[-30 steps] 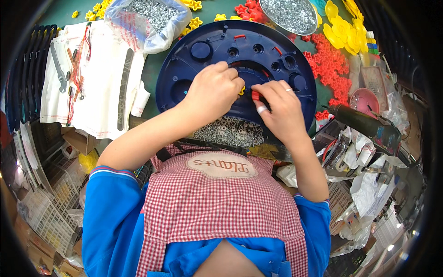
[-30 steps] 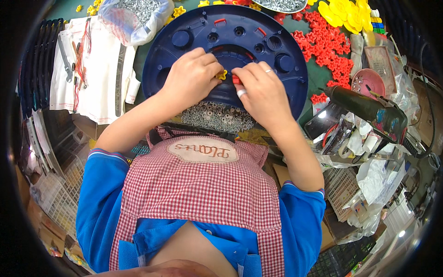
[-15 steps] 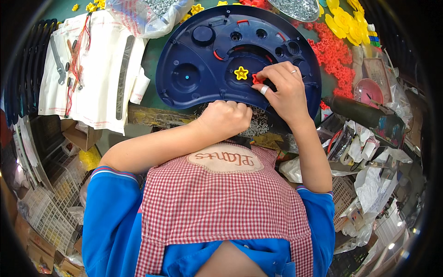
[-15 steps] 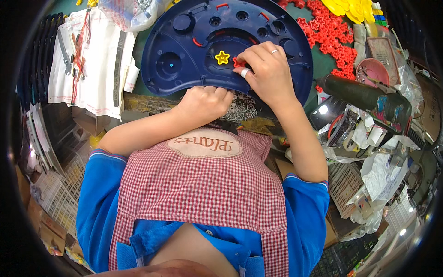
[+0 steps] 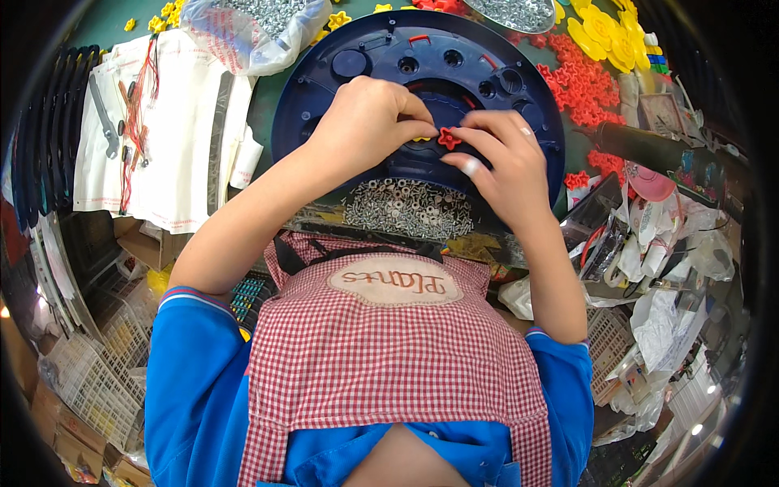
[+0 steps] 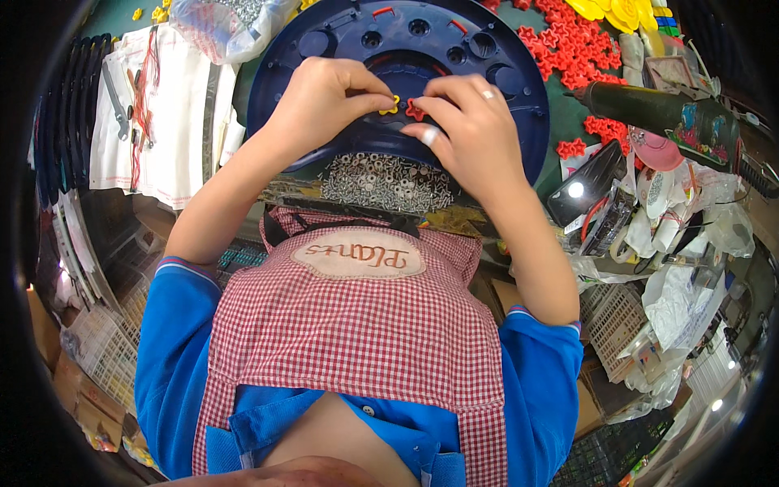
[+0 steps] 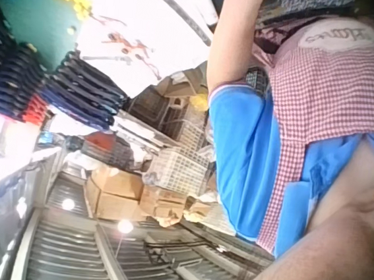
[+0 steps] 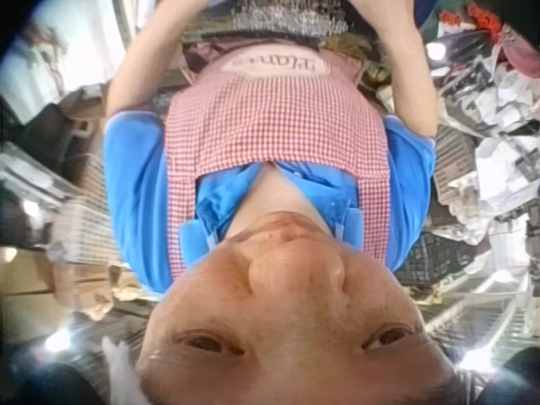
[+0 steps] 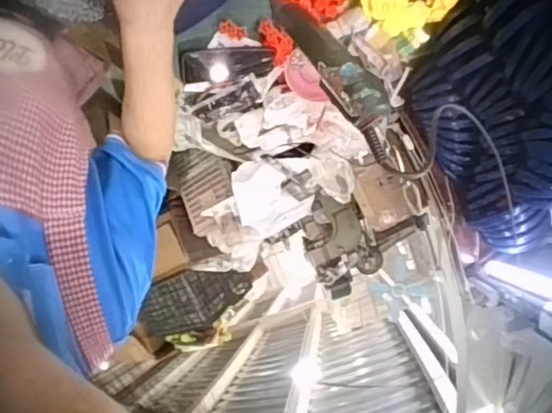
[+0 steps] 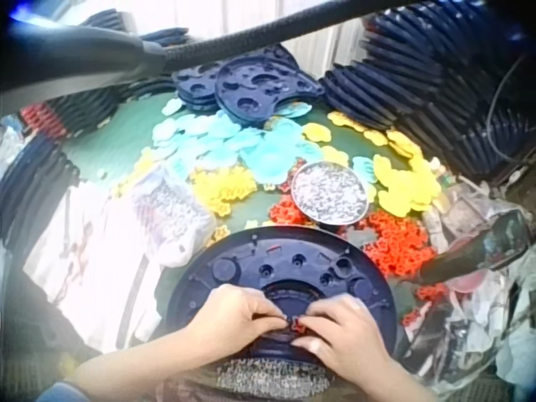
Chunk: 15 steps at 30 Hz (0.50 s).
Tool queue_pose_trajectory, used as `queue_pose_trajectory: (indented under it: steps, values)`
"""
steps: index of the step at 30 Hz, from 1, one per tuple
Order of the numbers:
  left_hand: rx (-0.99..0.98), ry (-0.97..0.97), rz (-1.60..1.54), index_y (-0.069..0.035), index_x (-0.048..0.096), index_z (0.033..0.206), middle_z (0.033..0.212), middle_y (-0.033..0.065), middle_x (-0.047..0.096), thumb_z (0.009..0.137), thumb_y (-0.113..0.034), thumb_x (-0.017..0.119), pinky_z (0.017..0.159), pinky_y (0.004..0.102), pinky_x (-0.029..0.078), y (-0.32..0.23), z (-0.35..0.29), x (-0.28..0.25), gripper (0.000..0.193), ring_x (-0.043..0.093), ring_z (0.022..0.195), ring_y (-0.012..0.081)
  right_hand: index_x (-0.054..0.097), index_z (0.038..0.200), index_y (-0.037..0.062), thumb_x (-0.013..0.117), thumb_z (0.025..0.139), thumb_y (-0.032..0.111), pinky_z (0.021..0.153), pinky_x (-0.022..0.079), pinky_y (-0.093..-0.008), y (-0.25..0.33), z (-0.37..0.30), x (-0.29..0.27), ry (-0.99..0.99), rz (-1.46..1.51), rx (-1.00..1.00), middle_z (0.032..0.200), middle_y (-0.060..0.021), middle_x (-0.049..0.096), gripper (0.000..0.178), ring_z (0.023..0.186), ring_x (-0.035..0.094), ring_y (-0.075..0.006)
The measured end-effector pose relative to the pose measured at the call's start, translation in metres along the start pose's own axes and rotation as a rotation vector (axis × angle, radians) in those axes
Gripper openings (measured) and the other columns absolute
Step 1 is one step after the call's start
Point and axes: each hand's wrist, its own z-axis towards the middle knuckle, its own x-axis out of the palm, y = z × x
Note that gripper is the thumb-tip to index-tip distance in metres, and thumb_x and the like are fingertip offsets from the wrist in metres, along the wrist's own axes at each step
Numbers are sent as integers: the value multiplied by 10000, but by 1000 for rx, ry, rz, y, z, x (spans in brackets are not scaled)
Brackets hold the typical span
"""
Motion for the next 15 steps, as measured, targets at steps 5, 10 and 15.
queue_pose_trajectory:
  steps: [5,10,15]
  values:
    - [85,4,223,-61,741,808,816,59,688,762,-134,728,749,352,547,2,-3,5,87,672,800,230,693,893,66,698,784,91,608,550,-337,51,-65,6,353,21,73,819,-71,653,113,709,668,-231]
    - [199,-32,421,-79,719,779,921,15,570,769,-137,725,815,340,493,5,2,10,59,551,883,226,653,976,48,642,827,74,647,551,-379,46,-77,22,446,37,217,893,-92,614,152,749,662,-282]
    - [198,-55,518,-76,702,780,939,17,558,772,-127,717,824,338,489,2,4,13,54,545,898,223,641,965,45,632,834,65,668,551,-380,47,-79,24,410,32,229,889,-101,614,133,769,659,-284]
